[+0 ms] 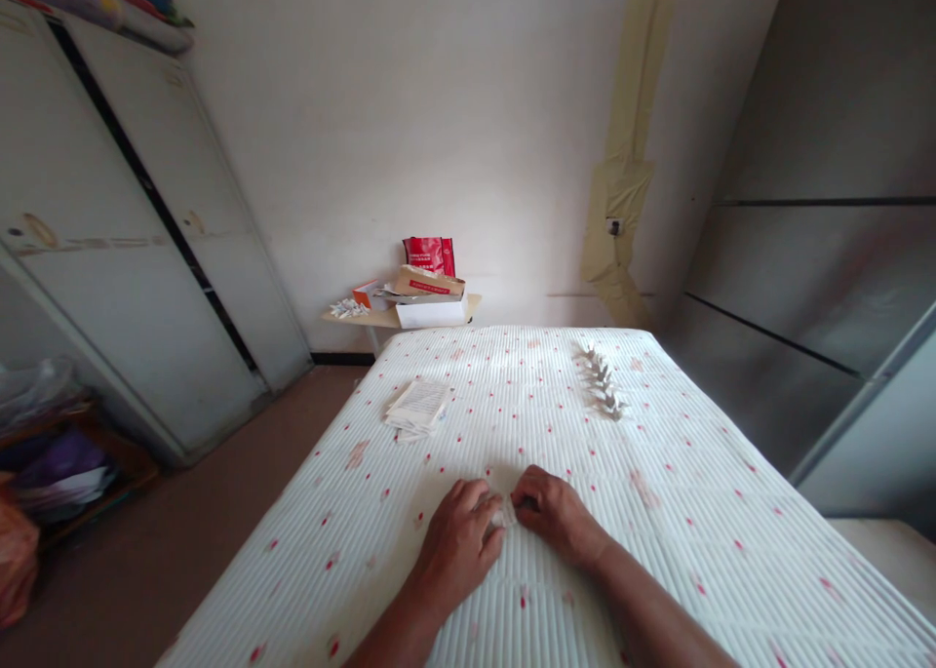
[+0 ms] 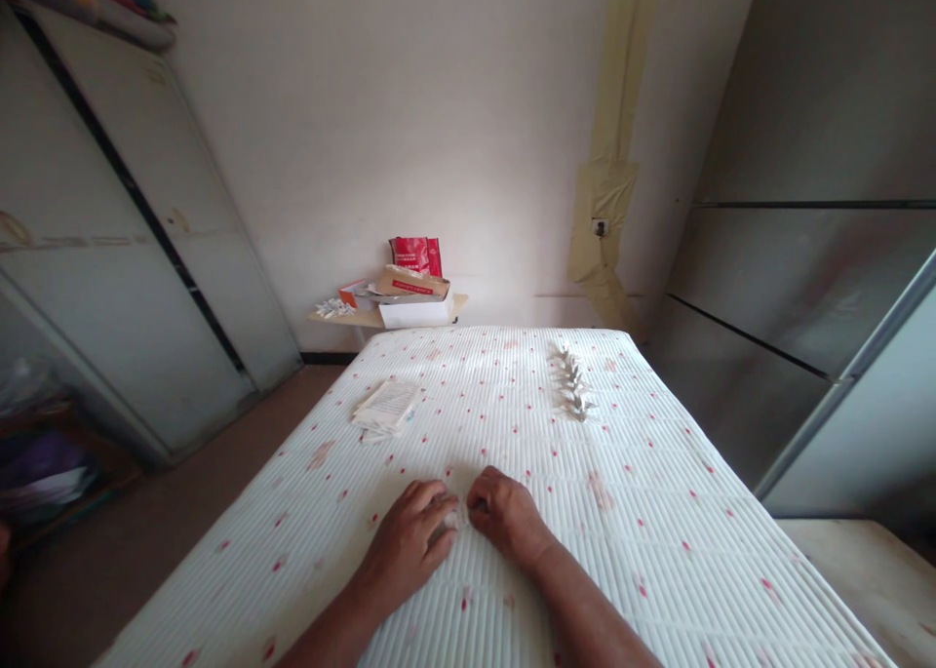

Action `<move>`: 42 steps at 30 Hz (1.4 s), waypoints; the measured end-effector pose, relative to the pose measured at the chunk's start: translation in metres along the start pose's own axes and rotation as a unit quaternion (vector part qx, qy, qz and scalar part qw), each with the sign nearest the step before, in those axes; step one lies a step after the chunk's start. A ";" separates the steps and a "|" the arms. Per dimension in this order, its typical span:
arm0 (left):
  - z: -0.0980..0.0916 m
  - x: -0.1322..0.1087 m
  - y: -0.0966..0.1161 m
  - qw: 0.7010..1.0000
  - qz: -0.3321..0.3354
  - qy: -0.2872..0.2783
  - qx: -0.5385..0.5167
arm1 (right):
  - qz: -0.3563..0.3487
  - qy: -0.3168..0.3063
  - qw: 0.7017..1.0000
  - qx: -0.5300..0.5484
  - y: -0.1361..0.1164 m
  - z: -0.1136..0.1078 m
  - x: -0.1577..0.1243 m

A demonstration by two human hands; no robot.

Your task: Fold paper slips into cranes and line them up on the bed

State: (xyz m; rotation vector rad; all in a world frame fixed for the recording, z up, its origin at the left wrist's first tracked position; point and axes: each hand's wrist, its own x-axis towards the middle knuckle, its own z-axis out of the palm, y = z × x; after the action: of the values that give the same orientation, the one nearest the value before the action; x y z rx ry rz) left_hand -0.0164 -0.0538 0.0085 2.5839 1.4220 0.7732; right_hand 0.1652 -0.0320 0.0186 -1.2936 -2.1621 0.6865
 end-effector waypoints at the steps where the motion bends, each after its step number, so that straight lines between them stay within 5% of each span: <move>1: 0.000 0.000 0.000 1.000 0.001 0.001 0.000 | -0.001 0.005 1.000 -0.007 0.001 0.001 0.000; 12: 0.015 0.013 -0.019 1.000 0.016 0.000 0.003 | -0.163 0.015 0.973 -0.161 0.015 0.004 0.006; 20: 0.015 0.030 -0.026 0.996 0.041 0.023 -0.076 | -0.192 0.033 0.952 -0.238 0.019 0.006 0.012; 35: 0.014 0.025 -0.029 0.996 0.082 0.038 0.027 | -0.112 -0.009 0.987 -0.119 0.021 0.005 0.014; 42: 0.009 0.027 -0.026 0.999 0.017 0.017 -0.021 | -0.010 -0.015 0.994 -0.111 0.006 0.003 0.019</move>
State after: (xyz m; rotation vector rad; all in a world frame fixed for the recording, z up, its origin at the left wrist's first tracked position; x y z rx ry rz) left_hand -0.0205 -0.0159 0.0032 2.5822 1.3584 0.8457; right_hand 0.1594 -0.0135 0.0160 -1.3778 -2.3244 0.4698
